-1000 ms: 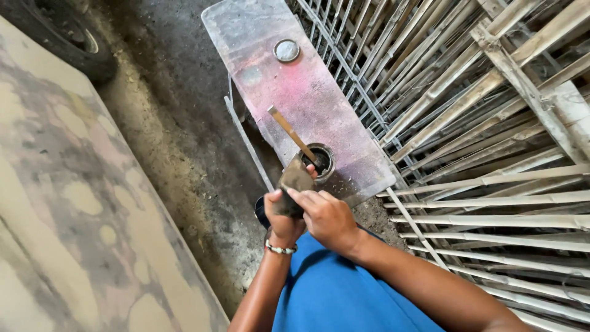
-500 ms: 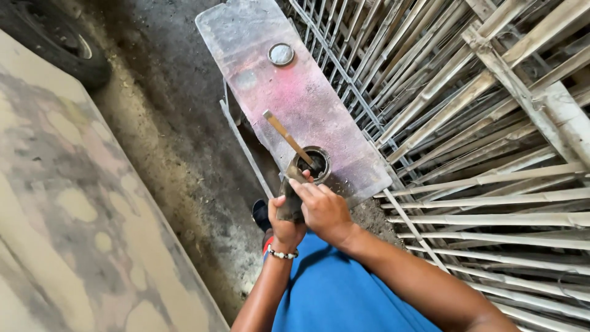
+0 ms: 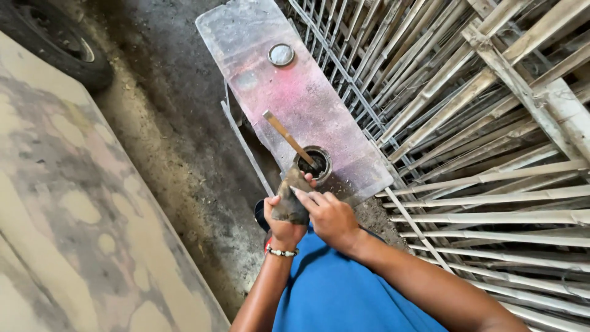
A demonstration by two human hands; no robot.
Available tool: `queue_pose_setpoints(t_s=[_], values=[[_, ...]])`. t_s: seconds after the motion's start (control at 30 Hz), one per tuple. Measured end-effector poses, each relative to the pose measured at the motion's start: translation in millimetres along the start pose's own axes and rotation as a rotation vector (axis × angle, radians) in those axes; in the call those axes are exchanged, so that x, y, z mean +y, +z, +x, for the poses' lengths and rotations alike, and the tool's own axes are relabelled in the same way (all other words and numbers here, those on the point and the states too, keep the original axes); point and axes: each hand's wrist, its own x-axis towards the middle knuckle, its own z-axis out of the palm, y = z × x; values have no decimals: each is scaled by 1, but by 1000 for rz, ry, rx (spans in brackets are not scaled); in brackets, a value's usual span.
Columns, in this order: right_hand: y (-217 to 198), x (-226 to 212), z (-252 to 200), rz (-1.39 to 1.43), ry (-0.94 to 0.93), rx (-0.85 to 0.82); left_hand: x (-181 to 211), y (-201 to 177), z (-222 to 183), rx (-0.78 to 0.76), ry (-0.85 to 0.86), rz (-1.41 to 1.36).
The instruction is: The person applies a gray body filler to the side panel of a car using a small metal scraper. They repeatedly scoop filler from a container on a workbench and spread it onto the car's surface to smooth out the area.
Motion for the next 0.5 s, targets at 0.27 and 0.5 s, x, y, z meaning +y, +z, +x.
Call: queue_pose_setpoints(t_s=[0.27, 0.5], values=[[4, 3, 6, -18, -22, 99, -9, -7, 1, 71, -2, -146], [-15, 3, -15, 37, -50, -49, 11, 10, 10, 79, 52, -55]])
